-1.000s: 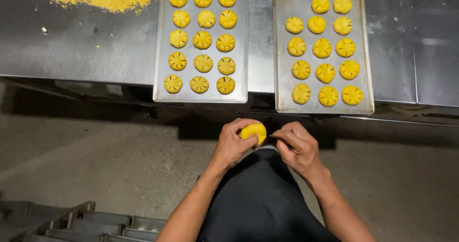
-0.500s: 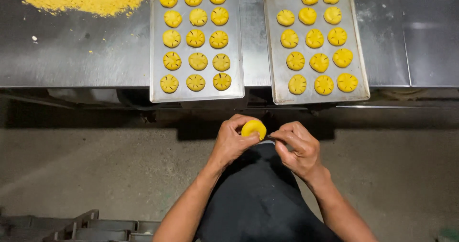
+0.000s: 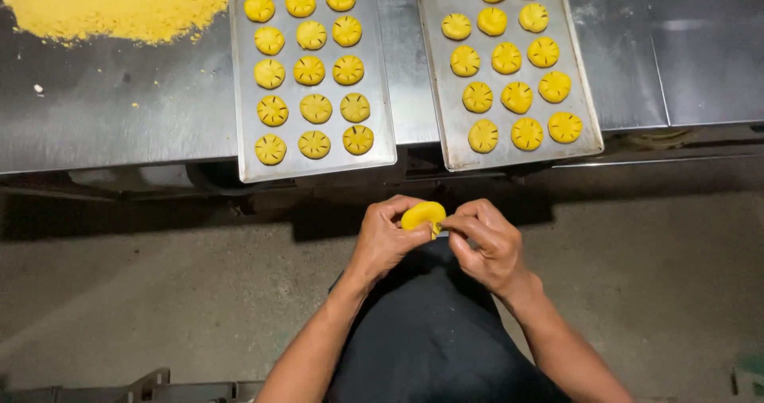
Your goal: Shaping, filling, and preparing small yellow pastries on baking trays.
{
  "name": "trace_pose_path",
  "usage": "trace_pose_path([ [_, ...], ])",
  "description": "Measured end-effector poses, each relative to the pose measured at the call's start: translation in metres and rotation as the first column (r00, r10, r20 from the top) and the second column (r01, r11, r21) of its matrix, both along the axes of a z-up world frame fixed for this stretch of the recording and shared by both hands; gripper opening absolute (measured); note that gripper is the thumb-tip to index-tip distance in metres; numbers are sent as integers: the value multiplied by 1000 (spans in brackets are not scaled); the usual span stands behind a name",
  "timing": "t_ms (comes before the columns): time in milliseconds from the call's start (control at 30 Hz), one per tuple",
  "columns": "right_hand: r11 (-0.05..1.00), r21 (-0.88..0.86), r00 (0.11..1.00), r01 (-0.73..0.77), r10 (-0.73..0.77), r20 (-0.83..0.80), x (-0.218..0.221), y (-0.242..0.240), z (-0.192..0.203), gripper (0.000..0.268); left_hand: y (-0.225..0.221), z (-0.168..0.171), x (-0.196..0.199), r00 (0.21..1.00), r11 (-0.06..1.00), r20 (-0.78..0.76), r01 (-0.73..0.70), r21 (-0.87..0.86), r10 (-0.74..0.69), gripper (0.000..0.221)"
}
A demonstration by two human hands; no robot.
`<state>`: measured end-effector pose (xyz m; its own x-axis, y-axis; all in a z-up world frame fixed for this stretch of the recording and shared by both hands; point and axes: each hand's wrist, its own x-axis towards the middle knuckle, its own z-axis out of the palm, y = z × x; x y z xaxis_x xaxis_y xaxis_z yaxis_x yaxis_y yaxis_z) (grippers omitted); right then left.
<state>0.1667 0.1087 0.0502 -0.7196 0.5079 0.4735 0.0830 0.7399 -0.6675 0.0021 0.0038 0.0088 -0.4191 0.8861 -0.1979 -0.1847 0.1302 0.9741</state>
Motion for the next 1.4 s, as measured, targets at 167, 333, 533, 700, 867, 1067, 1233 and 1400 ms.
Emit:
trace_pose_path([
  [167, 998, 6, 996, 55, -56, 64, 12, 5, -21, 23, 1, 1, -2, 993, 998, 105, -49, 35, 45, 36],
  [333, 1000, 7, 999, 13, -13, -45, 2, -5, 4, 22, 3, -7, 0, 998, 996, -62, -29, -83, 24, 26],
  [533, 995, -57, 997, 76, -74, 32, 17, 5, -30, 21, 3, -15, 3, 999, 999, 25, -42, -24, 43, 26],
  [700, 996, -29, 997, 81, -81, 6, 11, -7, -5, 20, 4, -17, 6, 996, 999, 71, -47, 28, 44, 33],
  [867, 998, -22, 998, 63, -63, 3, 13, -1, -24, 21, 6, -11, 7, 997, 1000, 73, -9, -27, 11, 27],
  [1067, 992, -37, 993, 122, -122, 8, 23, -6, -21, 21, 1, -13, 10, 988, 996, 148, -22, -88, 35, 28],
  [1233, 997, -10, 997, 81, -82, -10, 14, -3, -12, 23, 9, -7, 7, 994, 999, 98, -48, -8, 48, 35],
  [1400, 998, -6, 998, 64, -64, 0, 11, -1, -10, 23, 10, -15, 8, 996, 999, 90, -12, -31, 14, 29],
])
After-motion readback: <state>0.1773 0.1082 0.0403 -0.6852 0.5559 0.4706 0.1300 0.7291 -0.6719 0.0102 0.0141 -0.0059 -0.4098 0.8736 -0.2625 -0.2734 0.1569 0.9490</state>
